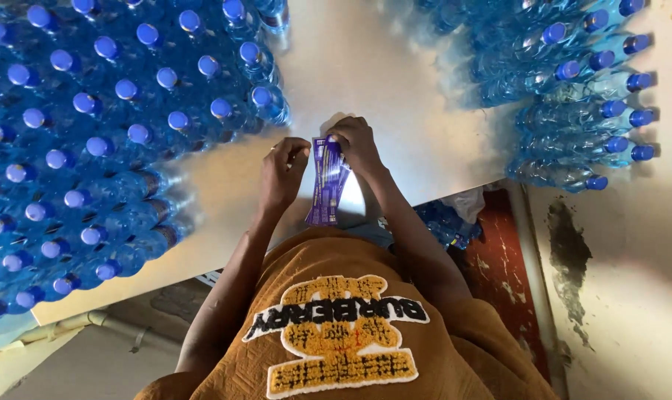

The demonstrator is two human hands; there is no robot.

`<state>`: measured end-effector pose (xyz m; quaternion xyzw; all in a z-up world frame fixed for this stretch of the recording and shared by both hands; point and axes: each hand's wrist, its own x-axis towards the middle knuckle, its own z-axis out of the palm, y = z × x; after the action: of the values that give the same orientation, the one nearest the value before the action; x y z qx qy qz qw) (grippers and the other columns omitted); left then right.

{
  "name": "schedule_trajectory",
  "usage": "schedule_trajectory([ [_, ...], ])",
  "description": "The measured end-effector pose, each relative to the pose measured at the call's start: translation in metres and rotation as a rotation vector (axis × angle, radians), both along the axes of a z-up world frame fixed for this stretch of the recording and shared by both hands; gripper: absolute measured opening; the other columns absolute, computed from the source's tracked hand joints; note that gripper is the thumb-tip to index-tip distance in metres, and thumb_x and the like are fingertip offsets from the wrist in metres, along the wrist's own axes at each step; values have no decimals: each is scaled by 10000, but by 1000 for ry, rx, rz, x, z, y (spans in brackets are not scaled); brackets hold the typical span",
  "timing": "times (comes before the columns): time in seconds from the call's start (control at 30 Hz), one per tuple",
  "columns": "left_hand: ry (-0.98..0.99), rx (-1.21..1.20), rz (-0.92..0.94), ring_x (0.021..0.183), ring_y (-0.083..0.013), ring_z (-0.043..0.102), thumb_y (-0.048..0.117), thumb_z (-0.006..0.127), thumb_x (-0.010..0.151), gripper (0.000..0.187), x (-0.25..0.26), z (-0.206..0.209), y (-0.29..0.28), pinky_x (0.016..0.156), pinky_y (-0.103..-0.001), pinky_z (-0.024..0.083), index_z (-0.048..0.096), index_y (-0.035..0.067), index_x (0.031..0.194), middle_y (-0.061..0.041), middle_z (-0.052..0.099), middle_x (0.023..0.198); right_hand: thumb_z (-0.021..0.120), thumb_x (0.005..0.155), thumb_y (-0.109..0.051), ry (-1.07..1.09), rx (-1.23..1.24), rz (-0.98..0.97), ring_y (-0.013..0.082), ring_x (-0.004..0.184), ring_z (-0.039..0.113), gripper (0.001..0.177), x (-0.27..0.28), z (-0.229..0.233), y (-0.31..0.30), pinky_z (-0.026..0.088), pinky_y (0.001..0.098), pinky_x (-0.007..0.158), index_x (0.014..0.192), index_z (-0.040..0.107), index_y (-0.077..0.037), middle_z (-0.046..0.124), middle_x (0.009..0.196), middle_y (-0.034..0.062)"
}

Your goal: Manually applying brand labels to plastic water bottles by wrapping them around the bottle body.

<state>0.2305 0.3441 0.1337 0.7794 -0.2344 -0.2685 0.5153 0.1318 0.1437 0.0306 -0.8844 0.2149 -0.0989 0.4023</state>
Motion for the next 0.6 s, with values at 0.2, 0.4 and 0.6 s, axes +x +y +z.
schedule_trajectory([
  [0.2,35,-144,-187,1094,-465,762,181,615,1146,246,14,2,-20,981,-577,582,797,62,1260,-249,791,1135,658,1085,-10,-282,174,133,335,1480,525,314,-48,65,14,438,502,1205,1261,854,-181,629,1581,68],
  [0.4,646,-300,-370,1019,-224,685,140,600,1125,283,-8,-15,-31,944,-405,576,746,-2,1321,-114,706,1111,677,1103,-65,-409,406,-90,265,1506,524,268,-69,107,36,498,446,1222,1347,765,-136,523,1651,93],
  [0.6,437,-360,-172,967,-187,629,175,670,1138,213,-23,22,-13,878,-365,515,715,-12,1229,-85,632,994,675,1150,-312,-398,567,-464,121,899,628,244,-79,135,72,581,354,832,1283,716,-111,605,962,24],
])
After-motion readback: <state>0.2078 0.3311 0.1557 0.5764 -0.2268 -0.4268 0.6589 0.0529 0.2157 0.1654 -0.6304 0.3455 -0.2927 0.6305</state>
